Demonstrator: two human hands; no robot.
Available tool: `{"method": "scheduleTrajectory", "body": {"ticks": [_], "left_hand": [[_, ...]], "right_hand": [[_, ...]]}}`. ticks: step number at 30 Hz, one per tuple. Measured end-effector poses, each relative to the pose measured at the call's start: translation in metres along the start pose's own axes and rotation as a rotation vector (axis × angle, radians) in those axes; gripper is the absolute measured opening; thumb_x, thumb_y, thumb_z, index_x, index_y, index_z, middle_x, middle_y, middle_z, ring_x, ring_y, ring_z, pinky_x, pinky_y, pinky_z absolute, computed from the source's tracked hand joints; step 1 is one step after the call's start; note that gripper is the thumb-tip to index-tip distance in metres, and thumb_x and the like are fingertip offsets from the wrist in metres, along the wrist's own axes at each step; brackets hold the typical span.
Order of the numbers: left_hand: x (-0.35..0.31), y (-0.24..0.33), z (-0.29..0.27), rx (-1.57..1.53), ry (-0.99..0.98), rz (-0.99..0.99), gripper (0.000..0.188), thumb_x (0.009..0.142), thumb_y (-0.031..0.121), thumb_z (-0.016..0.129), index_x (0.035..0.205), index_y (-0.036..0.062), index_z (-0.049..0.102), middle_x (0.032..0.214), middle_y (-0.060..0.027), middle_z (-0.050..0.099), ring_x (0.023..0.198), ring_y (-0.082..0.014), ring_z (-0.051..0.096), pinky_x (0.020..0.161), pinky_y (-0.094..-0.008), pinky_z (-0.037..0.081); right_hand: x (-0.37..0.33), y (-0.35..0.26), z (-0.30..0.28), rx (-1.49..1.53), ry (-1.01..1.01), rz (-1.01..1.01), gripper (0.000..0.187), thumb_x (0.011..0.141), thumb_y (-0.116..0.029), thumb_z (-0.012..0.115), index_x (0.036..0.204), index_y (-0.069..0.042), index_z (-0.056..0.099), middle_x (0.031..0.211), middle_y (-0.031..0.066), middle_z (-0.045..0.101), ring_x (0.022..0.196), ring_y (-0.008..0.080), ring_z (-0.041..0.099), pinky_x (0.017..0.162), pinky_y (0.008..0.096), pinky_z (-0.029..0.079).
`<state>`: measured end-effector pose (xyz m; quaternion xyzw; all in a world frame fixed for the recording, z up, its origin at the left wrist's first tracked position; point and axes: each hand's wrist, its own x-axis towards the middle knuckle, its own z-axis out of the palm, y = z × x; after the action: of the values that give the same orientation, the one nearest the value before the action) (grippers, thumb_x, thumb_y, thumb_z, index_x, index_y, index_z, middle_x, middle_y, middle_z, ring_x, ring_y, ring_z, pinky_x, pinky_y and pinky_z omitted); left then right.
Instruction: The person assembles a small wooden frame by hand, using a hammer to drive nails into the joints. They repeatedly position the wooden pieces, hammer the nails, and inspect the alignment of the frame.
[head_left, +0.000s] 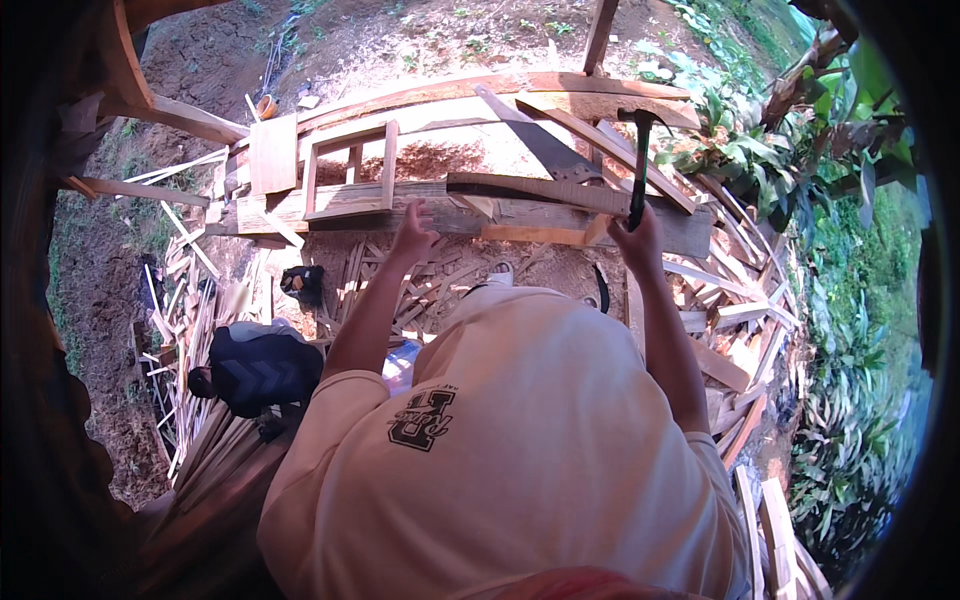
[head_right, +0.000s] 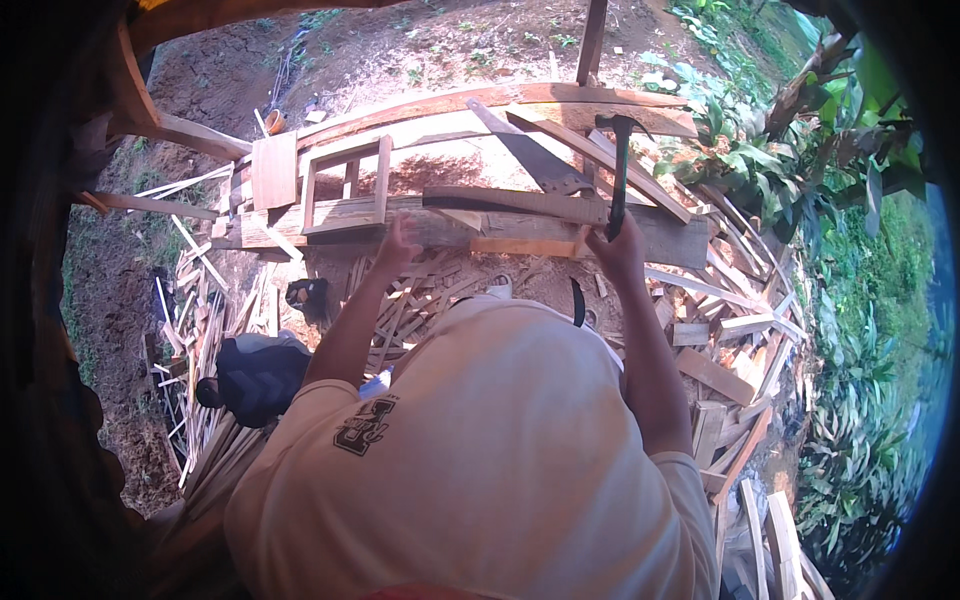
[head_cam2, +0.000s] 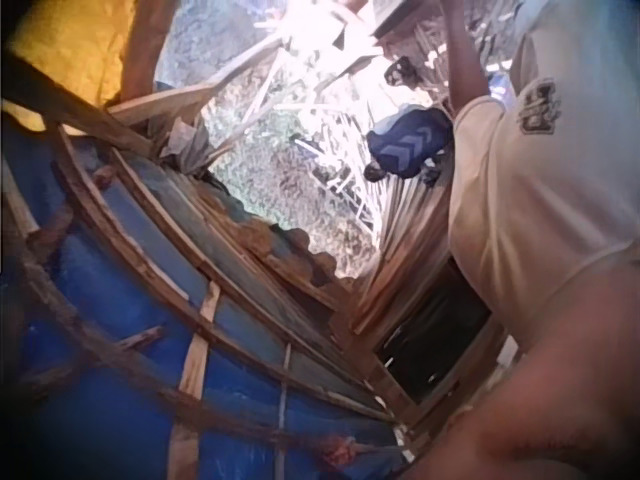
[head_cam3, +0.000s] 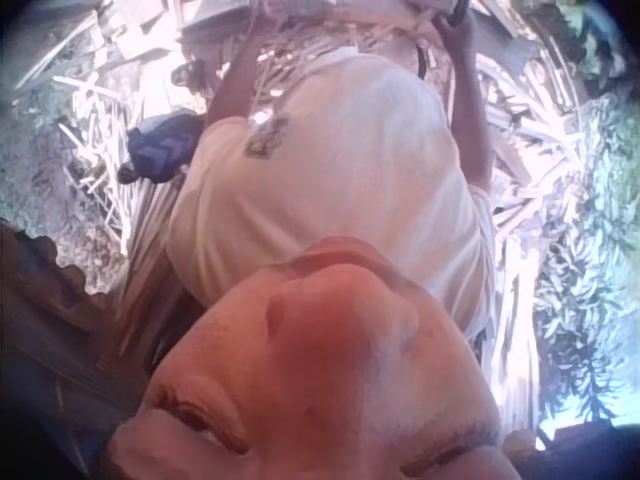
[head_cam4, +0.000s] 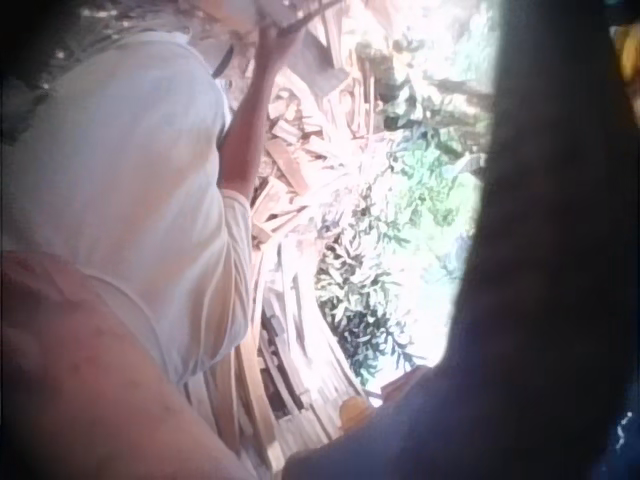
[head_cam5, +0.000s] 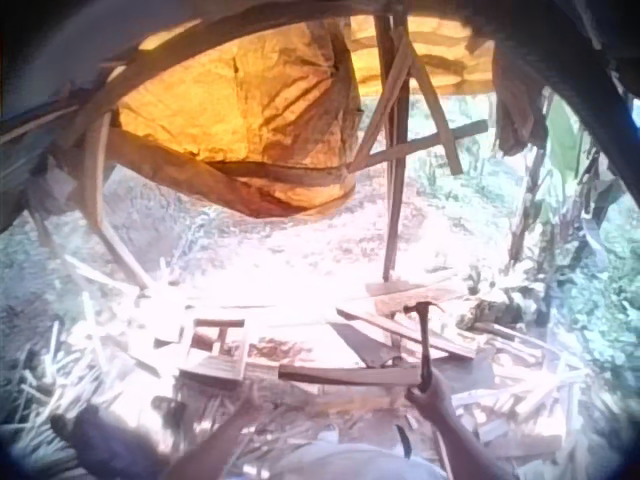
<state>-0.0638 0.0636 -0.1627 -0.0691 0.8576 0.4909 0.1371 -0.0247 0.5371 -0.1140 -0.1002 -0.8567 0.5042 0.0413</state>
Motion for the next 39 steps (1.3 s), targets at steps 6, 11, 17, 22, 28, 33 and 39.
{"method": "scheduleTrajectory", "body": {"ticks": [6,11,17,22,28,33,39], "left_hand": [[0.053,-0.036,0.090,0.298,0.005,0.351,0.070,0.090,0.024,0.082,0.148,0.0050,0.048,0.148,-0.0249,0.057,0.126,-0.0402,0.065,0.099,-0.0482,0.056],[0.065,-0.002,0.092,0.156,-0.123,0.321,0.046,0.096,0.028,0.078,0.128,0.0016,0.058,0.121,-0.0242,0.071,0.112,-0.0444,0.070,0.093,-0.0524,0.055],[0.022,0.075,0.060,0.108,-0.116,0.682,0.039,0.096,0.025,0.078,0.121,0.0023,0.057,0.112,-0.0217,0.069,0.102,-0.0441,0.071,0.086,-0.0497,0.057],[0.003,0.150,0.038,0.032,-0.124,0.912,0.041,0.093,0.023,0.082,0.117,0.0032,0.056,0.110,-0.0176,0.068,0.097,-0.0401,0.072,0.084,-0.0475,0.057],[-0.023,0.238,0.009,0.365,-0.130,0.978,0.041,0.088,0.030,0.085,0.113,0.0046,0.064,0.104,-0.0126,0.071,0.097,-0.0341,0.072,0.086,-0.0461,0.057],[-0.037,0.274,0.021,0.881,-0.050,1.163,0.039,0.083,0.037,0.082,0.106,0.0082,0.070,0.093,-0.0064,0.071,0.088,-0.0240,0.073,0.080,-0.0411,0.055],[-0.053,0.273,0.048,1.200,-0.212,1.065,0.017,0.080,0.029,0.076,0.087,0.0128,0.074,0.078,-0.0037,0.070,0.070,-0.0216,0.072,0.074,-0.0391,0.055]], "right_hand": [[-0.004,0.005,0.000,0.218,0.054,0.107,0.033,0.085,-0.014,0.084,0.110,-0.003,0.066,0.093,0.0009,0.068,0.084,0.0116,0.062,0.079,0.0315,0.052],[-0.010,-0.013,-0.003,-0.059,0.200,0.117,0.049,0.079,-0.032,0.095,0.102,-0.003,0.063,0.088,0.0032,0.064,0.082,0.0168,0.062,0.078,0.0340,0.051],[-0.045,-0.027,-0.016,-0.079,0.496,0.178,0.049,0.079,-0.022,0.098,0.092,-0.006,0.053,0.092,0.0054,0.065,0.092,0.0183,0.068,0.079,0.0325,0.052],[-0.075,-0.045,-0.011,-0.178,0.655,0.262,0.053,0.077,-0.033,0.099,0.091,-0.003,0.058,0.087,0.0041,0.060,0.080,0.0180,0.058,0.073,0.0342,0.049],[-0.087,-0.026,-0.003,0.533,0.611,0.562,0.042,0.081,-0.020,0.096,0.092,0.000,0.061,0.096,0.0041,0.061,0.079,0.0134,0.057,0.071,0.0301,0.047],[-0.127,-0.016,-0.010,0.850,0.501,0.524,0.036,0.088,-0.006,0.086,0.115,0.006,0.066,0.115,0.0110,0.073,0.087,0.0107,0.068,0.079,0.0234,0.055],[-0.117,-0.096,-0.015,0.631,0.278,0.266,0.071,0.079,-0.002,0.091,0.136,0.005,0.049,0.148,0.0251,0.060,0.145,0.0368,0.053,0.122,0.0497,0.042]]}}
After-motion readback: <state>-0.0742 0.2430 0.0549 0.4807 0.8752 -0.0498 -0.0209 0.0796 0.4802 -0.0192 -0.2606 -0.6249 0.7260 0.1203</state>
